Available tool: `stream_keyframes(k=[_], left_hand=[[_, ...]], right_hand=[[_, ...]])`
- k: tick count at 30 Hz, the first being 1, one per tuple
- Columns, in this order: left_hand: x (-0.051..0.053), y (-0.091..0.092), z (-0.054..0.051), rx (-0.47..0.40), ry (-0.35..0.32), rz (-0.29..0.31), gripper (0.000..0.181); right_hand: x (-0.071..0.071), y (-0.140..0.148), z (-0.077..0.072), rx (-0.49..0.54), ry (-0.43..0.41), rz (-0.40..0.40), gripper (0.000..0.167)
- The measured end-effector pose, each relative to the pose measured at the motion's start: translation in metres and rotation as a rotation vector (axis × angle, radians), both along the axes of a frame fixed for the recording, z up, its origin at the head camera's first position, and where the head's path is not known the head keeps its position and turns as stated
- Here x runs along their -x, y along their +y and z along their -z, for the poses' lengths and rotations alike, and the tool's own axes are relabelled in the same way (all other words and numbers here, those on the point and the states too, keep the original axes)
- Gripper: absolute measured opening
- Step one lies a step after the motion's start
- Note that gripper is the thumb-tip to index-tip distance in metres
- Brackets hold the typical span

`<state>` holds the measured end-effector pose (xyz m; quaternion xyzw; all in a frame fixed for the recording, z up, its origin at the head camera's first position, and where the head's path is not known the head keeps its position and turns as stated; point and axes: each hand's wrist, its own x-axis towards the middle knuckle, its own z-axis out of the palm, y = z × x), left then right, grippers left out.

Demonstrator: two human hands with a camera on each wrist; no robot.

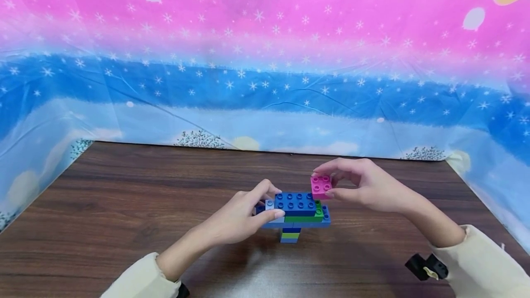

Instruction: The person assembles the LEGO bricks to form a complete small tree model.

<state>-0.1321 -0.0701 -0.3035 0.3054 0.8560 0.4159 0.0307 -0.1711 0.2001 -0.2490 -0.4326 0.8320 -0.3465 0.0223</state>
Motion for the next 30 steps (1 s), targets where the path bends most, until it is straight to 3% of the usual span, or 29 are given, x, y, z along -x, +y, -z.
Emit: stream_keyframes(k=[6,14,30], left_hand=[[0.0,0.0,0.0,0.004,0.002,0.003,0.02],[0.0,0.0,0.001,-0.007,-0.005,0.008,0.021],[0.0,0.001,0.001,-0.02,-0.009,0.024,0.021]], right_hand=[[-0.002,0.0,-0.003,0.02,0.013,-0.002,0.033],[-0.008,-0.016,-0.004,0.069,-0.016,-0.106,0.031],[-0.013,-0.034,0.006,0.038,0.04,-0.086,0.031]])
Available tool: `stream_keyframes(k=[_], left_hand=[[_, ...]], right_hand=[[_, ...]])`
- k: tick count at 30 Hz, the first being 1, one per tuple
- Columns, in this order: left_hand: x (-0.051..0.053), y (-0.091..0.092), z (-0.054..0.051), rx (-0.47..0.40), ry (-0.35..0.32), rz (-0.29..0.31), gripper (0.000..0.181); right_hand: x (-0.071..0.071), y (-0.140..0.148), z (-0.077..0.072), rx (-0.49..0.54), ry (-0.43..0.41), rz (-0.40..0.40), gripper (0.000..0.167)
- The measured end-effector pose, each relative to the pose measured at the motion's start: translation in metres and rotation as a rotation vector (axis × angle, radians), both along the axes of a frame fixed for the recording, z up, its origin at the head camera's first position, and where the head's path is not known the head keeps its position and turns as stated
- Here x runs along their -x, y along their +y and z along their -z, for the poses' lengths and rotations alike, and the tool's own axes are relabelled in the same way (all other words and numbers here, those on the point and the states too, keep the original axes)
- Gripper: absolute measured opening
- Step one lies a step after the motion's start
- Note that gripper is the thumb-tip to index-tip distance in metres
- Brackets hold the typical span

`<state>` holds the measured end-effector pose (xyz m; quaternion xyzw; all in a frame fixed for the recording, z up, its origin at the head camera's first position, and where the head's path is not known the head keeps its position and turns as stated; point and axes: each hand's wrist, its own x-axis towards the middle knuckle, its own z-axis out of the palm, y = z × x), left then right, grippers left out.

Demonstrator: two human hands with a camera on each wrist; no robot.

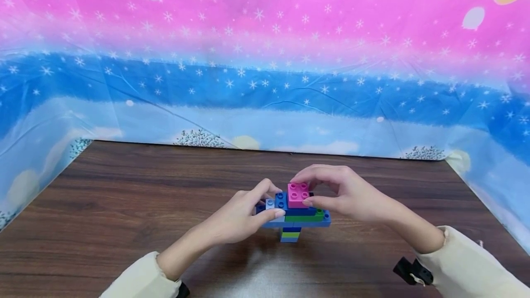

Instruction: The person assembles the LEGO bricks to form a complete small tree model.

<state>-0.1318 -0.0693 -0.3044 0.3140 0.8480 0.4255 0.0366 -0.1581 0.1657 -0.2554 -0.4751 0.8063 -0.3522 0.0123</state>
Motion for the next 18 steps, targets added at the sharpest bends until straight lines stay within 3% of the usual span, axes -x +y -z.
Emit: stream_keyframes(k=[18], left_hand=[[0.0,0.0002,-0.0005,0.009,-0.023,-0.009,0.022]], right_hand=[[0.0034,0.0023,0.0001,-0.057,-0.067,0.047,0.028]])
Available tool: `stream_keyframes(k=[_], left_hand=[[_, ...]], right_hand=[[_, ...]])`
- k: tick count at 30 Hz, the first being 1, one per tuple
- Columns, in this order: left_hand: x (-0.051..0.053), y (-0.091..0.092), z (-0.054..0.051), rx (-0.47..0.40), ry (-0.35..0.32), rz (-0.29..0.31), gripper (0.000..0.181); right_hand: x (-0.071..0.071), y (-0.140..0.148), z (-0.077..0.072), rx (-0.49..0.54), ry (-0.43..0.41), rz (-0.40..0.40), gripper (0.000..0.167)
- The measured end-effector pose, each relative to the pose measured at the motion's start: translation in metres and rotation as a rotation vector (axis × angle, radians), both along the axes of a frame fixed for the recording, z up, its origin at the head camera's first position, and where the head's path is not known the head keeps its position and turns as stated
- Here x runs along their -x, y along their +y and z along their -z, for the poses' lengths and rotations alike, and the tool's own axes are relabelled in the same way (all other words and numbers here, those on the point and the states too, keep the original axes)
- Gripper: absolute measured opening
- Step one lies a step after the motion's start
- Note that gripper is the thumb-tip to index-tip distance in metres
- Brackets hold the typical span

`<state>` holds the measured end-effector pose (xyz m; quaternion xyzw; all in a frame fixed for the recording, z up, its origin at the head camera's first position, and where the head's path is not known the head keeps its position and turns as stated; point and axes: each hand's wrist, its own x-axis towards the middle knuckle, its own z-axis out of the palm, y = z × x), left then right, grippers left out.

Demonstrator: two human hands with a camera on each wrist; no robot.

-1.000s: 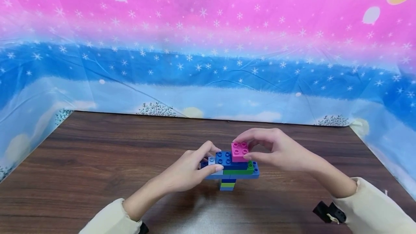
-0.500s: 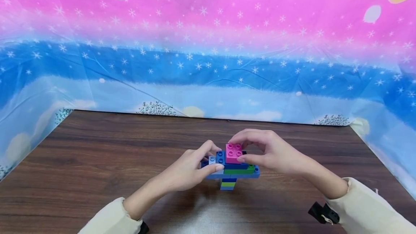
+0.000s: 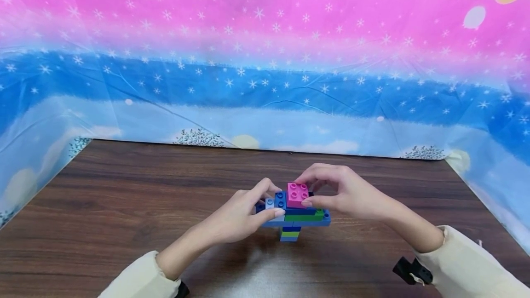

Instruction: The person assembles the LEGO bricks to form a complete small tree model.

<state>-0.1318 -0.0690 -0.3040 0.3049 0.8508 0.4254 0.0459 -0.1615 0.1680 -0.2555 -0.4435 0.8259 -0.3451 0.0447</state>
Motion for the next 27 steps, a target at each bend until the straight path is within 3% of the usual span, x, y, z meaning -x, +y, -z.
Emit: stream_keyframes(k=[9,27], left_hand=[[0.0006,-0.0001,-0.0006,0.008,0.004,-0.005,0.022],[0.0006,0.0,0.0008,-0.001,0.024,-0.002,0.023]], right_hand=[[0.0029,-0.0003,0.0009,-0.002,-0.075,-0.004,0.029],[0.0062,-0.0041,-0.0052,-0.06,-0.039,-0.046,0.027]])
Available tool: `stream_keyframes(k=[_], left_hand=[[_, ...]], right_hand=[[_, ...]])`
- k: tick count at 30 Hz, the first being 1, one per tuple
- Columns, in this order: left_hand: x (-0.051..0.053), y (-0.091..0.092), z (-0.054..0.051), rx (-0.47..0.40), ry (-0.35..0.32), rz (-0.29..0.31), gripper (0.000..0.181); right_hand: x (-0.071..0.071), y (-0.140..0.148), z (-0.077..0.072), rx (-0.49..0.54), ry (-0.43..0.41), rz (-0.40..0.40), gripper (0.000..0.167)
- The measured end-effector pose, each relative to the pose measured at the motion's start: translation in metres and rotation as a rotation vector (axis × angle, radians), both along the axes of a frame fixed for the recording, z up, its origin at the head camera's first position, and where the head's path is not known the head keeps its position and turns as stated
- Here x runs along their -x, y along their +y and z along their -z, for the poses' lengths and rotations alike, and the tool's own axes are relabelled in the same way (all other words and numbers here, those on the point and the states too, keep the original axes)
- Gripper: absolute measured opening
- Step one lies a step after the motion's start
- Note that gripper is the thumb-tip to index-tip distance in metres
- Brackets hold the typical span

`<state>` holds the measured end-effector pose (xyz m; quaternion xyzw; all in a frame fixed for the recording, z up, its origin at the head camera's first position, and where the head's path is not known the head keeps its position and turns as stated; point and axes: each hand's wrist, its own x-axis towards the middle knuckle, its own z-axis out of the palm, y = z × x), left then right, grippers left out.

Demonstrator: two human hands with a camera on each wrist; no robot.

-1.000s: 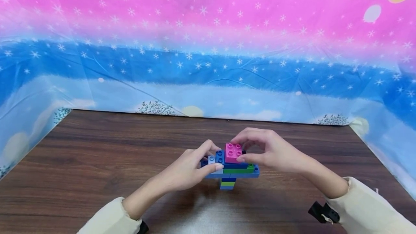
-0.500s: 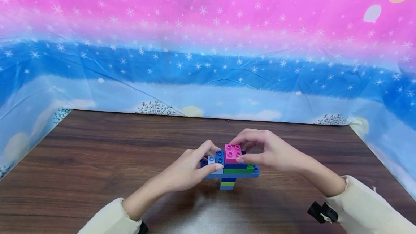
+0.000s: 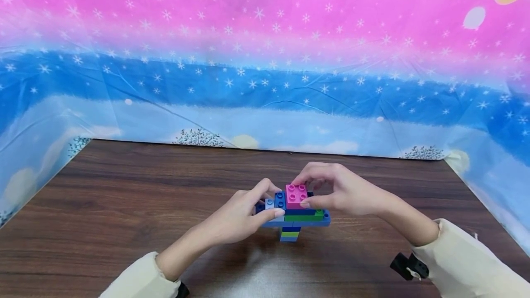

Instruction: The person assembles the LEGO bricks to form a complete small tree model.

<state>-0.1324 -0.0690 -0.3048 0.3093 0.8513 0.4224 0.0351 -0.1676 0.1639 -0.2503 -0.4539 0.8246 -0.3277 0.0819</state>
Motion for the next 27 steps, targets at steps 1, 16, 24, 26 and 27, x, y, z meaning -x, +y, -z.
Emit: stream_keyframes(k=[1,16,24,26,27], left_hand=[[-0.0001,0.0,0.0,0.0,0.001,0.0,0.023],[-0.0019,0.0001,0.0009,-0.006,-0.017,-0.012,0.025],[-0.0024,0.0001,0.0007,-0.018,-0.043,-0.01,0.028],[-0.0022,-0.0001,0.0006,-0.022,-0.049,-0.007,0.029],[-0.0022,-0.0002,0.0006,-0.025,-0.054,-0.005,0.029]], right_hand=[[0.0002,-0.0002,-0.0003,-0.003,0.005,-0.003,0.026],[-0.0025,-0.0004,0.0012,-0.001,0.061,-0.002,0.025],[-0.0038,0.0003,0.0021,-0.008,-0.021,0.04,0.028],[-0.0041,0.001,0.0025,-0.003,-0.031,0.041,0.028],[-0.0043,0.0013,0.0029,-0.001,-0.034,0.041,0.028]])
